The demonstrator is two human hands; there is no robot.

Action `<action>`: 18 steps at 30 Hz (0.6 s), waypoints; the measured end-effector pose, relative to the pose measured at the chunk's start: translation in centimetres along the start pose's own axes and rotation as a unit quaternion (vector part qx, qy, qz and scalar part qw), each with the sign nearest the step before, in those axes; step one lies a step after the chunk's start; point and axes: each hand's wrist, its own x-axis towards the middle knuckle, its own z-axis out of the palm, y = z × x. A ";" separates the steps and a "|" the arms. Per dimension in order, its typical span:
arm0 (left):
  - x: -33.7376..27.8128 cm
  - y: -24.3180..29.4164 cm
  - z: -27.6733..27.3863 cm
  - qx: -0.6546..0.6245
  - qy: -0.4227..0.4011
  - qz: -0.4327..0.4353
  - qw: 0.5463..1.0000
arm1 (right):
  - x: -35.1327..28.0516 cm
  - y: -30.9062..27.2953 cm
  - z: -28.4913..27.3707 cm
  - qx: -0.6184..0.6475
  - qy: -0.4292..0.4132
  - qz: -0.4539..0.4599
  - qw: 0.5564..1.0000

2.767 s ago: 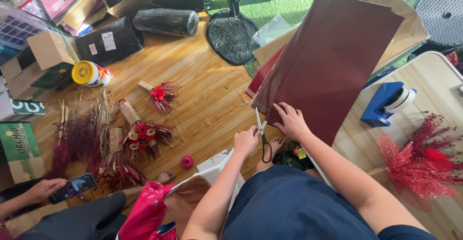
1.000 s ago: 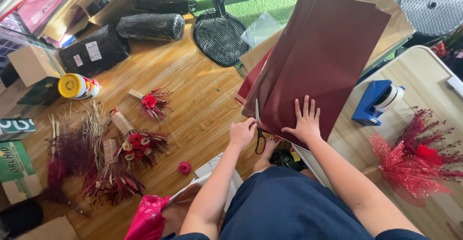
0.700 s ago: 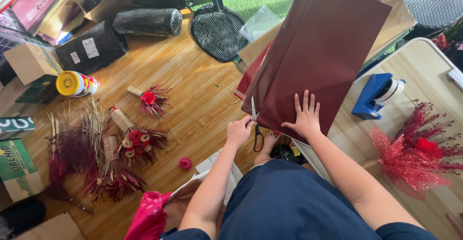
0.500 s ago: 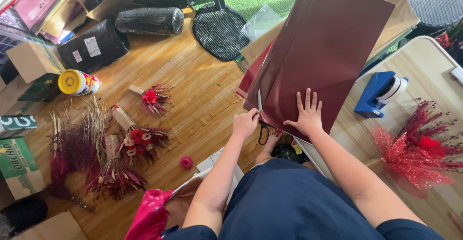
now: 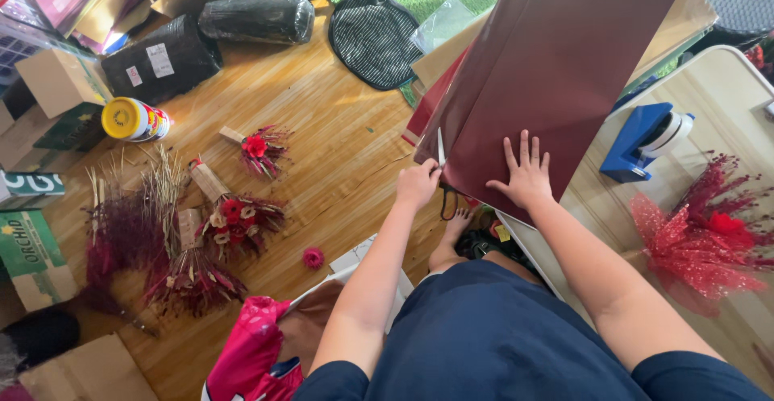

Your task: The person prepares materials for a bouquet by assembling a decorative red sprig and then using shears to cut and separate sheets of red and brown wrapping film.

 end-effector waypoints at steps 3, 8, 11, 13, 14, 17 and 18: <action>0.1 0.8 -0.4 -0.015 0.014 0.003 1.000 | 0.2 0.5 -0.2 -0.015 0.000 -0.012 1.000; -0.2 1.6 0.6 -0.017 0.043 0.001 0.999 | -0.5 1.1 0.2 -0.031 -0.010 -0.021 0.999; -0.7 1.9 0.9 -0.010 0.036 -0.007 0.999 | -1.0 1.3 0.2 -0.029 -0.014 -0.026 0.999; -0.9 2.0 0.9 -0.009 0.039 -0.010 0.999 | -1.0 1.4 0.0 -0.023 -0.004 -0.030 0.999; -1.2 2.0 1.2 -0.010 0.039 -0.014 0.999 | -1.3 1.5 0.1 -0.025 -0.006 -0.033 0.999; -2.3 2.4 2.0 -0.020 0.038 -0.017 0.999 | -2.6 1.6 0.3 -0.009 -0.011 -0.037 0.999; -2.7 2.4 2.1 -0.031 0.036 -0.023 0.999 | -2.9 1.5 0.2 -0.008 -0.005 -0.038 0.999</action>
